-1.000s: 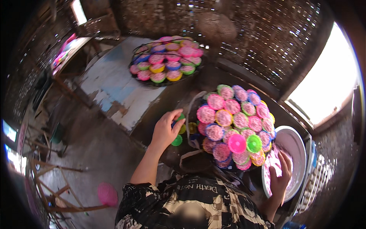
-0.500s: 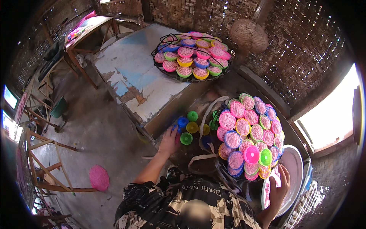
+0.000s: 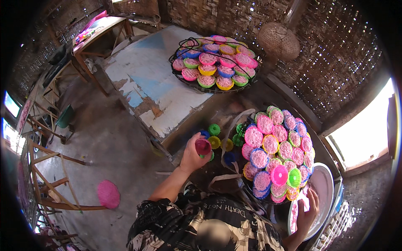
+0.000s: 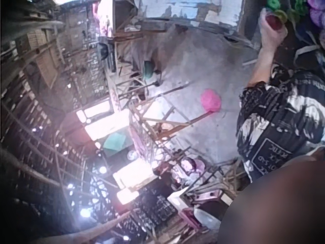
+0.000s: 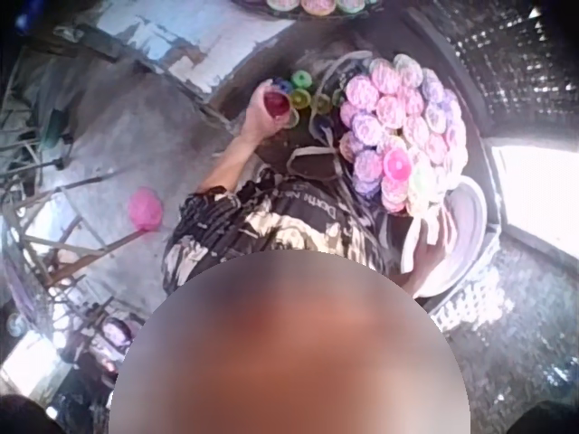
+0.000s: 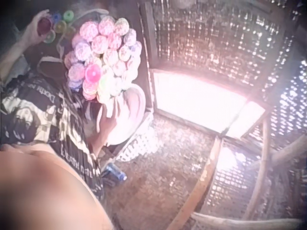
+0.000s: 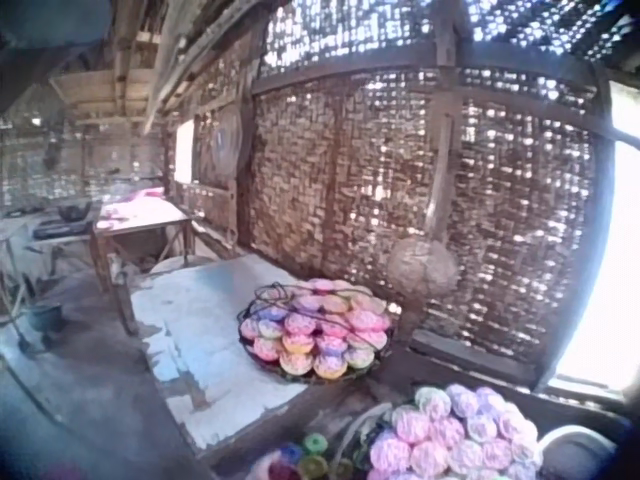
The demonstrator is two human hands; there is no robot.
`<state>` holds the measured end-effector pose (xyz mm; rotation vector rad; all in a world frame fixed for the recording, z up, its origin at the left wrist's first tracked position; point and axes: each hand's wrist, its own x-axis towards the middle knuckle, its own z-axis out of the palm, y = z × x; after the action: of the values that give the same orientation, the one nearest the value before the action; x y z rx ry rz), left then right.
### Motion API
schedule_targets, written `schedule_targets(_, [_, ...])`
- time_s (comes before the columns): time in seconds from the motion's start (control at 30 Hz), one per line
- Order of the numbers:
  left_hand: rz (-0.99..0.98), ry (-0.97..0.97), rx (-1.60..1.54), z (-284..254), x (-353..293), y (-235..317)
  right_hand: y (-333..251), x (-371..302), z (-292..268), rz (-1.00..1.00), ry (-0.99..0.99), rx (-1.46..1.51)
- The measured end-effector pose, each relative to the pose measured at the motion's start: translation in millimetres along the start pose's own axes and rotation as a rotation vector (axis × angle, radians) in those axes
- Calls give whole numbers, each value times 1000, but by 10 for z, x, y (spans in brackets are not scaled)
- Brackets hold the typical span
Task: The person arranges colorful plastic molds on a tray and then uses a wooden mold press to scoop pink paste from a basin and fill each mold cavity. The filled molds remain on the tray.
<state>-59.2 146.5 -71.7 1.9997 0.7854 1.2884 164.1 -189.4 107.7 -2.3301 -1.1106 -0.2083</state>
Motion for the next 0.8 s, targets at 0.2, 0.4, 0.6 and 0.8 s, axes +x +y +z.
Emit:
schedule_targets(0.2, [73, -1, 93, -213, 203, 272, -20, 8, 90, 98, -33, 72])
schedule_targets(0.4, [146, -38, 219, -234, 250, 343, -34, 1, 71, 79, -69, 68])
schedule_targets(0.6, [-256, -175, 164, 134, 173, -65, -31, -41, 88, 37, -112, 64])
schedule_targets(0.8, [-458, -69, -281, 682, 613, -298, -60, -61, 113, -53, -146, 21])
